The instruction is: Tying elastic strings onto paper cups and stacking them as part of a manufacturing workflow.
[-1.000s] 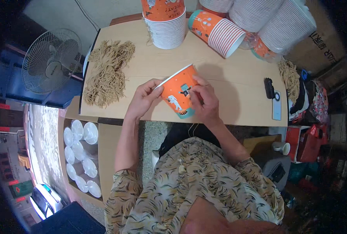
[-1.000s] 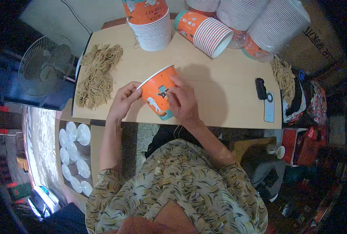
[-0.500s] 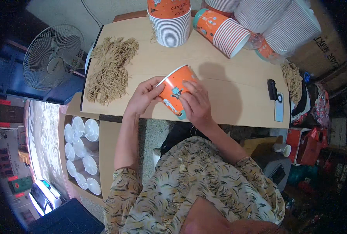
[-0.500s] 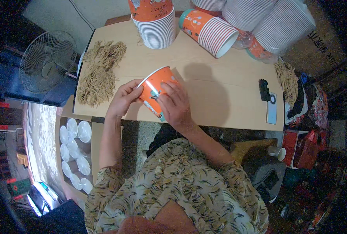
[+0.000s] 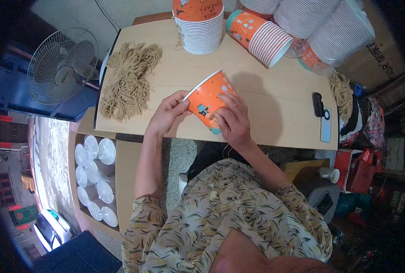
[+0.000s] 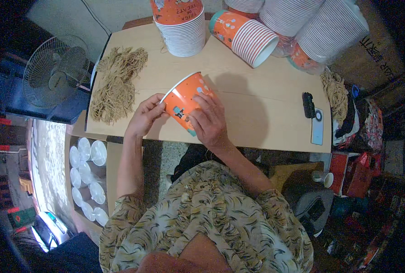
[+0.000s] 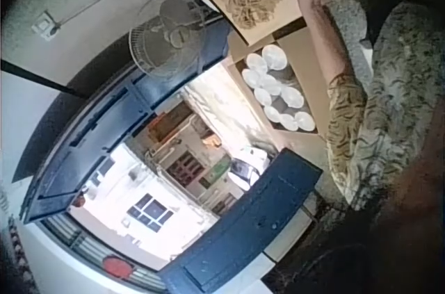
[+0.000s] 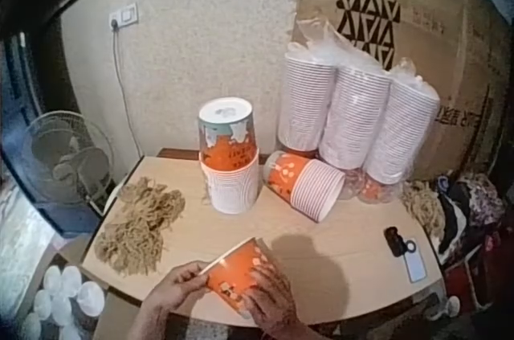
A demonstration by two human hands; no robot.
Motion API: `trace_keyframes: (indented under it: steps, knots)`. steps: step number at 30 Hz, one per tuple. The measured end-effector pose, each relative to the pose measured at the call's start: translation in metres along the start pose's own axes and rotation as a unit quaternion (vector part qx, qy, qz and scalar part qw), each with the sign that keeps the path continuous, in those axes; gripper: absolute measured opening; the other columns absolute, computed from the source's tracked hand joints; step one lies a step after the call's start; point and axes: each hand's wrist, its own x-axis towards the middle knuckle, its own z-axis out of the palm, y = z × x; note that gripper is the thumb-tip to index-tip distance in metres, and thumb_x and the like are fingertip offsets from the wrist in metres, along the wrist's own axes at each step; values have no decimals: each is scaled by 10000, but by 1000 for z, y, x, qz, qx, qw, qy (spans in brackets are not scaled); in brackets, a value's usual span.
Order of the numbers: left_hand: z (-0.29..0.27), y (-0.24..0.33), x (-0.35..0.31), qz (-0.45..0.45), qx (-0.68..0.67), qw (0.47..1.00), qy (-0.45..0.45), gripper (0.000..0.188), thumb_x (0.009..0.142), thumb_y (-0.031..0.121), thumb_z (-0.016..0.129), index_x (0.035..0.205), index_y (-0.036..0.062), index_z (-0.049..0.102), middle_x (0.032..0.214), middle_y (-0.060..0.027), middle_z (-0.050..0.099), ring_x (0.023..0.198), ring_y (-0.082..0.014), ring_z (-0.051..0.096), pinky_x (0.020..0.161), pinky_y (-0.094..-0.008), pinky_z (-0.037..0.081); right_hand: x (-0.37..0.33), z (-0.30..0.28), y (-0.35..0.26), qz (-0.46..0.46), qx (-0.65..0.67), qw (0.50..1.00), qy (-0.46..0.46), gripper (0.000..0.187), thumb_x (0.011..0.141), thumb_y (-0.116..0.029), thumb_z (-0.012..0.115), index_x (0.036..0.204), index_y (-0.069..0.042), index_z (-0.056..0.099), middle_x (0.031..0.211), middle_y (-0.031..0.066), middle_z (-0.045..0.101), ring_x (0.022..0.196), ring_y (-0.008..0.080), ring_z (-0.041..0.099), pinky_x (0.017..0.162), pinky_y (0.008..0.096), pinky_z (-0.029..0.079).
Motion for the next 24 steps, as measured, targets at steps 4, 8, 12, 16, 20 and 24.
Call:
trace_keyframes:
  steps: [4, 8, 12, 16, 20, 24]
  knots:
    - [9, 12, -2, -23, 39, 999, 17, 270, 1035, 213, 572, 1246, 56, 632, 1017, 21, 682, 908, -45, 612, 779, -205, 497, -5, 3, -5, -32, -10, 999, -13, 136, 823, -38, 719, 928, -44, 631, 1279, 155, 620, 1220, 346, 586, 1059, 494, 423]
    - [13, 14, 1, -33, 83, 994, 59, 253, 1042, 240, 565, 1206, 72, 661, 941, 38, 682, 839, -23, 597, 733, -183, 482, -10, 2, -15, -62, -22, 997, -34, 118, 821, -53, 726, 905, -63, 643, 1246, 150, 638, 1197, 324, 598, 1057, 483, 414]
    - [11, 2, 4, -1, 16, 998, 53, 251, 1046, 252, 560, 1184, 73, 669, 928, 41, 678, 835, -21, 595, 735, -179, 479, 0, -9, -15, -30, 18, 999, 13, 126, 821, -113, 723, 866, -66, 615, 1279, 127, 623, 1206, 315, 587, 1034, 501, 425]
    - [7, -15, 8, 4, 4, 1000, 27, 259, 1050, 248, 552, 1209, 71, 654, 964, 34, 679, 851, -26, 600, 742, -187, 483, 18, -11, 4, 3, 3, 998, 59, 121, 837, -77, 729, 892, -40, 627, 1280, 145, 625, 1186, 337, 600, 1014, 482, 442]
    - [14, -11, 5, -10, 0, 1000, 20, 279, 1046, 233, 553, 1267, 76, 616, 1013, 29, 676, 869, -34, 606, 743, -203, 492, 4, -4, 14, 13, 14, 1000, 20, 146, 835, -70, 735, 926, -42, 623, 1266, 155, 623, 1204, 349, 590, 1037, 499, 440]
    - [20, 7, 1, -26, 4, 1000, 10, 310, 1029, 216, 578, 1297, 61, 597, 1024, 24, 675, 857, -34, 607, 723, -193, 491, 1, -2, 9, -16, -5, 1000, 5, 163, 833, -72, 734, 947, -47, 620, 1274, 157, 619, 1213, 351, 584, 1047, 515, 436]
